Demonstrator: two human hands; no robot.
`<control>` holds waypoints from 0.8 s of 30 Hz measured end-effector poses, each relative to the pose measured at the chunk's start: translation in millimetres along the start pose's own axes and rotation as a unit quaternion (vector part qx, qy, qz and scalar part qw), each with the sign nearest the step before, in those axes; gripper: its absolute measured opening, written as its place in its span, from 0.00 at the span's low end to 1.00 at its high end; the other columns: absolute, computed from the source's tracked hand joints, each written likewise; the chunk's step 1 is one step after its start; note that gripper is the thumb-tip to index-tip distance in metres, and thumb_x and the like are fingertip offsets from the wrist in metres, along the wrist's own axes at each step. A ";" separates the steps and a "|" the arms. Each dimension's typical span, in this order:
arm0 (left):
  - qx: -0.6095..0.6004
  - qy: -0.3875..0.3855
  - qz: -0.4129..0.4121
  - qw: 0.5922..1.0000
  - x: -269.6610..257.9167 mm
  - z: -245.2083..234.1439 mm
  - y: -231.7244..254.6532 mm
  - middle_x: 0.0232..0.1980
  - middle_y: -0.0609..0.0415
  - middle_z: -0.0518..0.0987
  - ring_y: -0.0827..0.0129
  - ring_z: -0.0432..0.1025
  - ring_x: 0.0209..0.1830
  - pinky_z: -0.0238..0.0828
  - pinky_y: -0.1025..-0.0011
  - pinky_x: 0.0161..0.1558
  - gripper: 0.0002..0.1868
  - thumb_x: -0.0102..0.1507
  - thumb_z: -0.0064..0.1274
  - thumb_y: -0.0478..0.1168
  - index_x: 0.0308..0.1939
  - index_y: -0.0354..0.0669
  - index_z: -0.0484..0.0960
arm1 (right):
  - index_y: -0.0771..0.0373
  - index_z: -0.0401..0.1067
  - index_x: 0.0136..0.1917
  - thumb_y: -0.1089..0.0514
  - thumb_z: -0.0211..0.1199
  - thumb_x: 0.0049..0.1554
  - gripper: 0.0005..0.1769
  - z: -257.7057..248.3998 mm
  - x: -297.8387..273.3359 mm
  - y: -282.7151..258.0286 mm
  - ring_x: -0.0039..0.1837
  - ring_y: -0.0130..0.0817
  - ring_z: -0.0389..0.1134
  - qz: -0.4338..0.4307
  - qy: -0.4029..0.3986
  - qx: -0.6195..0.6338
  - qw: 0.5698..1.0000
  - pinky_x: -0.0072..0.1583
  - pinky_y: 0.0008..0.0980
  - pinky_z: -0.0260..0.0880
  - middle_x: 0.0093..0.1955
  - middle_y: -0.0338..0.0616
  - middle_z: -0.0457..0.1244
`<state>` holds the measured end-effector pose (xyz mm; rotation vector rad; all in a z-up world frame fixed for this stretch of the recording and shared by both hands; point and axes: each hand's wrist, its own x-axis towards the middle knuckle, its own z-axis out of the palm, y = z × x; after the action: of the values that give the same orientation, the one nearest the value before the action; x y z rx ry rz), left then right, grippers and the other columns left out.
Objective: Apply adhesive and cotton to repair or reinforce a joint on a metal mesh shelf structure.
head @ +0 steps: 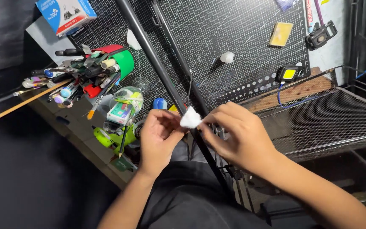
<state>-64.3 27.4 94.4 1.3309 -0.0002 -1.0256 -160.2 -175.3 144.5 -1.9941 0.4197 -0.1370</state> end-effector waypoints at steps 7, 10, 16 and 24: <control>-0.030 -0.008 -0.022 0.999 6.9 2.7 -1.7 0.51 0.50 0.75 0.69 0.75 0.53 0.76 0.69 0.57 0.17 0.65 0.53 0.19 0.52 0.36 0.69 | 0.66 0.73 0.42 0.63 0.71 0.52 0.08 -8.2 -0.4 4.2 0.39 0.38 0.66 0.072 -0.013 -0.052 0.996 0.41 0.35 0.66 0.37 0.45 0.64; -0.050 -0.013 -0.034 0.998 12.3 1.0 -8.2 0.52 0.50 0.75 0.69 0.75 0.54 0.75 0.69 0.58 0.17 0.65 0.52 0.19 0.52 0.37 0.68 | 0.68 0.73 0.43 0.62 0.69 0.54 0.08 -10.0 1.8 7.0 0.39 0.37 0.67 0.102 -0.010 -0.046 0.994 0.41 0.34 0.66 0.37 0.45 0.65; -0.113 -0.057 -0.026 0.992 18.2 3.0 -18.9 0.53 0.50 0.74 0.67 0.74 0.56 0.76 0.67 0.58 0.22 0.62 0.51 0.16 0.55 0.36 0.68 | 0.68 0.73 0.42 0.60 0.69 0.55 0.09 -12.9 3.9 10.2 0.32 0.38 0.65 0.172 -0.027 -0.110 0.979 0.39 0.37 0.66 0.35 0.47 0.66; -0.001 0.013 0.044 0.999 13.7 12.9 23.4 0.67 0.42 0.73 0.63 0.71 0.67 0.67 0.64 0.70 0.23 0.70 0.44 0.27 0.69 0.37 0.60 | 0.68 0.70 0.44 0.62 0.71 0.51 0.12 -20.0 -4.7 8.7 0.32 0.29 0.70 0.181 -0.034 -0.041 0.982 0.33 0.30 0.69 0.37 0.45 0.69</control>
<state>-48.9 6.4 109.4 1.3322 -0.0377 -0.9330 -172.2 -194.1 146.1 -1.9607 0.7438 0.1783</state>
